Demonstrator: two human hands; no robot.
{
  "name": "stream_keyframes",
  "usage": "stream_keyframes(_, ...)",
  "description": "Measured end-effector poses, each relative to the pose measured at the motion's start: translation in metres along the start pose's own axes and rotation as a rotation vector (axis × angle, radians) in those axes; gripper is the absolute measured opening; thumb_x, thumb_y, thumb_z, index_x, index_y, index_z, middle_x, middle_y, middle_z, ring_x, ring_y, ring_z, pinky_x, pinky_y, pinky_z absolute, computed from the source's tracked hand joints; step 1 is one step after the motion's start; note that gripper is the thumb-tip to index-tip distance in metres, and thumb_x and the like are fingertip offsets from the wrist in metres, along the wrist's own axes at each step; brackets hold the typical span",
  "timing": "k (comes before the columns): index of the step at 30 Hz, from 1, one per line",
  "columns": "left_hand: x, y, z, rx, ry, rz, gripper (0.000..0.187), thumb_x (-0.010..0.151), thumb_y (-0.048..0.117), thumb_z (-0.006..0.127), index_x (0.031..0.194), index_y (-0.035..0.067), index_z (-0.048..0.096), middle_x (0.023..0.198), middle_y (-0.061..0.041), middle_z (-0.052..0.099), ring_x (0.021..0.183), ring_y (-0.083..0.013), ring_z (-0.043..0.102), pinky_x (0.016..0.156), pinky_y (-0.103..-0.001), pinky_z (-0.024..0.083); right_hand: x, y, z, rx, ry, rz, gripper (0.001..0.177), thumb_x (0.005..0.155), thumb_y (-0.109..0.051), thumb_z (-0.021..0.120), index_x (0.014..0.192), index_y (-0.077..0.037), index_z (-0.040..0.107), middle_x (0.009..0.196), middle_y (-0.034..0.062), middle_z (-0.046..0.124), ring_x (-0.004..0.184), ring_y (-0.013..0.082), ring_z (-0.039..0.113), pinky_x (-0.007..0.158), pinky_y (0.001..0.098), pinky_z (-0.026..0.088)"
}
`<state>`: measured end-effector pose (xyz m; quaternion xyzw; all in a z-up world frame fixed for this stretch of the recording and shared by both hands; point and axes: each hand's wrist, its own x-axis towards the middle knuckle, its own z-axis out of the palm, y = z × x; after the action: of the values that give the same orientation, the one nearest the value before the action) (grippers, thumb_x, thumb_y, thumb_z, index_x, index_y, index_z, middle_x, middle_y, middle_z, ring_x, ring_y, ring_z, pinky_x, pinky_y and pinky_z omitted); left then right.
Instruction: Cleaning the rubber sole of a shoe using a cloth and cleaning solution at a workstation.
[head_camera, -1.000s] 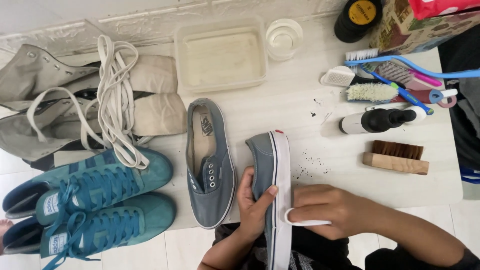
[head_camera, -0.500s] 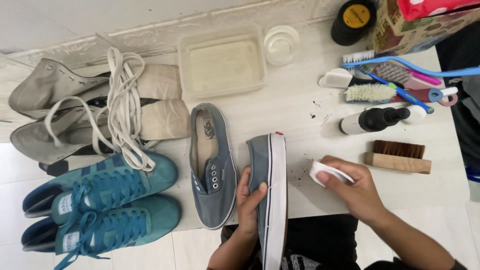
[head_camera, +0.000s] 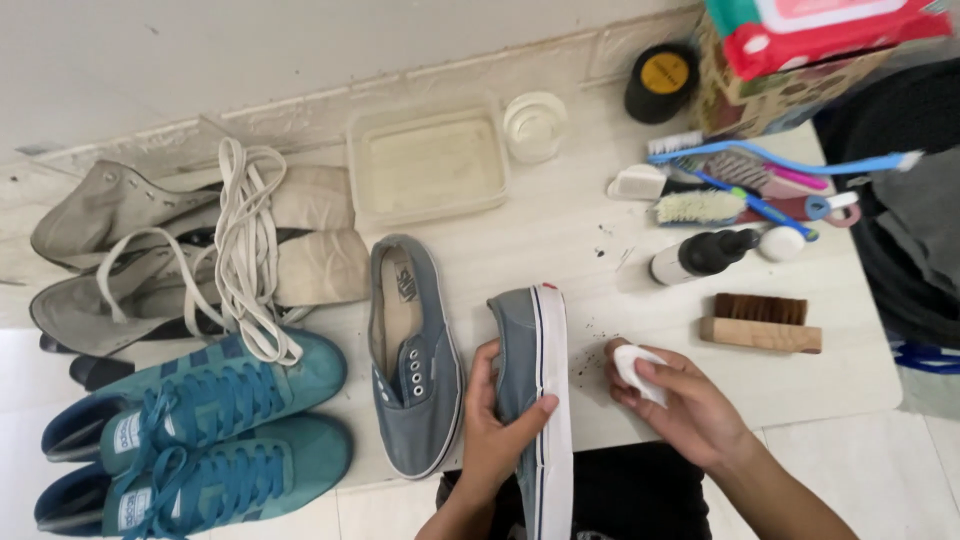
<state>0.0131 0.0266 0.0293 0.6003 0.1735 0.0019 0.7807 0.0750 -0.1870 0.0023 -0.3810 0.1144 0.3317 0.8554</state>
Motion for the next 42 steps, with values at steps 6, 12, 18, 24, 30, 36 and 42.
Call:
stream_keyframes(6, -0.004, 0.03, 0.011, 0.425, 0.039, 0.34, 0.083, 0.072, 0.021, 0.083, 0.139, 0.003, 0.037, 0.115, -0.009, 0.049, 0.106, -0.0202, 0.053, 0.095, -0.03, 0.044, -0.004, -0.006, -0.002, -0.337, 0.024, -0.166, 0.019, 0.083, -0.01, 0.072, 0.09, 0.008, 0.075, 0.097, 0.0094, 0.065, 0.081, 0.0206, 0.059, 0.072, 0.0282, 0.043)
stream_keyframes(12, 0.006, 0.048, 0.009, 0.807, -0.268, 0.666, 0.061, 0.085, 0.026, 0.07, 0.138, 0.014, 0.043, 0.142, -0.015, 0.045, 0.142, -0.0286, 0.039, 0.116, -0.051, 0.012, -0.015, -0.046, 0.04, -0.861, -0.209, -0.275, 0.021, 0.09, -0.021, 0.063, 0.094, -0.004, 0.075, 0.085, 0.0043, 0.073, 0.077, 0.0141, 0.065, 0.07, 0.0257, 0.047)
stream_keyframes(18, 0.013, 0.052, 0.012, 0.646, -0.527, 0.659, 0.05, 0.092, 0.023, 0.067, 0.139, 0.017, 0.048, 0.132, -0.001, 0.06, 0.125, -0.0216, 0.057, 0.115, -0.05, 0.002, -0.009, -0.075, 0.084, -0.977, -0.391, -0.153, 0.019, 0.093, -0.021, 0.059, 0.103, -0.008, 0.068, 0.097, 0.0034, 0.069, 0.073, 0.0122, 0.072, 0.079, 0.0269, 0.056)
stream_keyframes(24, 0.011, 0.05, 0.008, 0.572, -0.505, 0.602, 0.033, 0.093, 0.021, 0.065, 0.126, 0.02, 0.062, 0.118, 0.0, 0.063, 0.115, -0.0185, 0.06, 0.114, -0.05, 0.0, -0.005, -0.075, 0.083, -1.028, 0.058, -0.11, 0.047, 0.077, -0.015, 0.08, 0.115, -0.021, 0.054, 0.083, 0.0047, 0.07, 0.073, 0.0136, 0.064, 0.067, 0.0233, 0.049)
stream_keyframes(30, 0.014, 0.039, 0.006, 0.58, -0.444, 0.626, 0.036, 0.088, 0.021, 0.069, 0.124, 0.018, 0.065, 0.115, -0.001, 0.068, 0.111, -0.0176, 0.064, 0.113, -0.048, 0.002, -0.009, -0.055, 0.039, -1.296, 0.566, -1.145, 0.04, 0.08, -0.012, 0.077, 0.11, 0.001, 0.055, 0.103, 0.0134, 0.058, 0.072, 0.0187, 0.055, 0.073, 0.0283, 0.046)
stream_keyframes(36, 0.011, 0.043, 0.008, 0.555, -0.441, 0.611, 0.034, 0.09, 0.02, 0.067, 0.123, 0.017, 0.065, 0.119, 0.001, 0.069, 0.111, -0.0165, 0.064, 0.114, -0.05, 0.001, 0.004, -0.083, 0.05, -1.35, 0.672, -0.721, 0.07, 0.08, -0.035, 0.07, 0.135, -0.007, 0.038, 0.138, 0.0144, 0.042, 0.108, 0.0303, 0.059, 0.075, 0.0373, 0.054)
stream_keyframes(42, 0.011, 0.039, 0.006, 0.544, -0.441, 0.597, 0.037, 0.089, 0.019, 0.068, 0.125, 0.018, 0.064, 0.122, 0.001, 0.069, 0.114, -0.0171, 0.063, 0.114, -0.051, -0.001, 0.007, -0.072, 0.024, -0.857, 0.072, -0.851, 0.054, 0.096, -0.032, 0.048, 0.138, -0.015, 0.019, 0.108, 0.0173, 0.063, 0.105, 0.0242, 0.058, 0.074, 0.0281, 0.047)
